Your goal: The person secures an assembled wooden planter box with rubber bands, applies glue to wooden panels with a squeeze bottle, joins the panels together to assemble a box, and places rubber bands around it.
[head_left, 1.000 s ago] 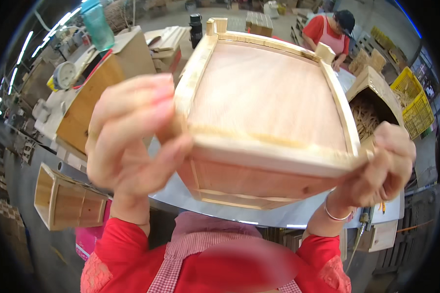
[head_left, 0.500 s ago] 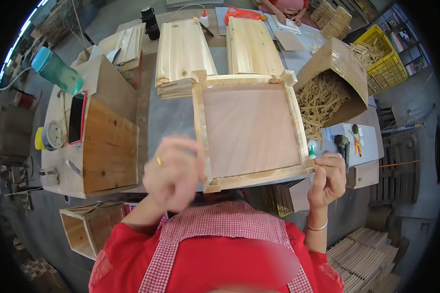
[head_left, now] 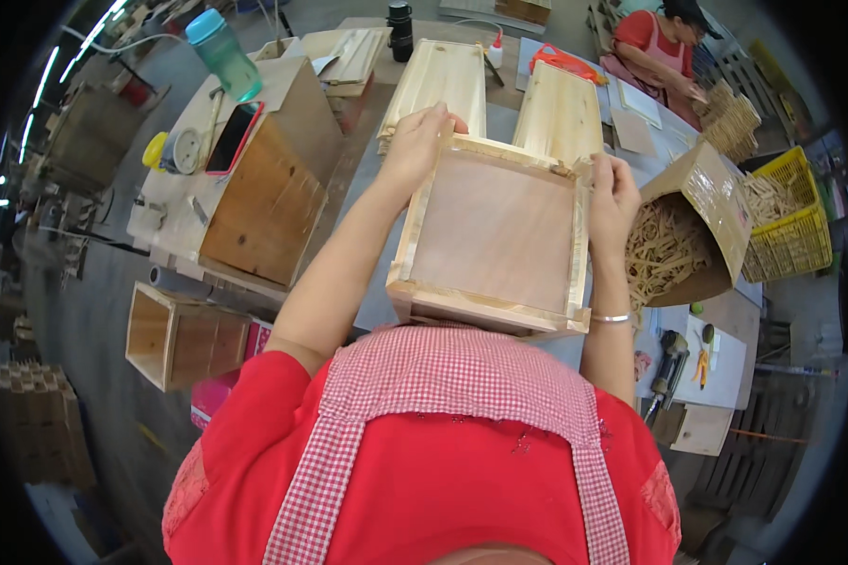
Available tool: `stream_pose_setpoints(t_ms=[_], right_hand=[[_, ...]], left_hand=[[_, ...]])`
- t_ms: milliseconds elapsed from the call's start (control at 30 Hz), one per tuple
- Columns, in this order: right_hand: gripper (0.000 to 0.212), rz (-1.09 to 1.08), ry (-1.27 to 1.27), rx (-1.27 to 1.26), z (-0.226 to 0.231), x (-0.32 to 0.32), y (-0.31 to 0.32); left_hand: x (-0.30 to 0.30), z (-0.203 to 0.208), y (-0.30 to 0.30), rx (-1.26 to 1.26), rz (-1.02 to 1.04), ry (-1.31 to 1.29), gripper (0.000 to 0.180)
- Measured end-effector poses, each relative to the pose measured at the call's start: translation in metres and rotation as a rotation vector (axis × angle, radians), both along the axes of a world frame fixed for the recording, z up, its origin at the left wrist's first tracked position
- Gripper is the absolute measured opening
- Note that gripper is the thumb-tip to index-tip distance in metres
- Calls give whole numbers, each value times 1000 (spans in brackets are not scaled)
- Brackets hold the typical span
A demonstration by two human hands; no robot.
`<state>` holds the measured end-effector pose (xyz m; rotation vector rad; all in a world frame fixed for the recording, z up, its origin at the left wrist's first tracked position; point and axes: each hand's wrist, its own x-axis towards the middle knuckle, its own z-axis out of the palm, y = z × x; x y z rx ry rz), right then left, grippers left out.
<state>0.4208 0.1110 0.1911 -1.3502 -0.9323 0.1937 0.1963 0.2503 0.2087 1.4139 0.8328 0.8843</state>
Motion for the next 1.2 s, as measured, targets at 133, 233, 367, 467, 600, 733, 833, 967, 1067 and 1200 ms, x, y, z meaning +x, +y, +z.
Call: stream_pose_setpoints(t_ms=[133,233,367,467,600,733,833,967,1067,1200], right_hand=[[28,98,29,-4,-5,6,14],[27,61,55,12,-3,-8,11],[26,-2,-39,-47,-1,-1,5],[30,-57,-74,-70,-6,-1,11],[25,-13,30,1,-10,-5,1],[26,12,130,12,1,-10,8],[27,10,109,36,8,-6,13],[29,20,120,3,-1,-3,9],[28,18,106,31,-11,3,11],[21,-20,12,77,-18,4,25]], left_hand=[[5,-8,7,70,-4,21,48],[0,-9,16,102,22,87,50],[1,-13,-1,182,23,57,47],[5,-38,9,265,71,-110,47],[4,-16,-4,54,60,-52,47],[0,-5,-2,77,88,-8,48],[-1,10,-6,91,100,-14,48],[7,-16,-4,184,98,-26,49],[10,-26,5,251,64,34,34],[-3,-1,17,211,147,380,30]])
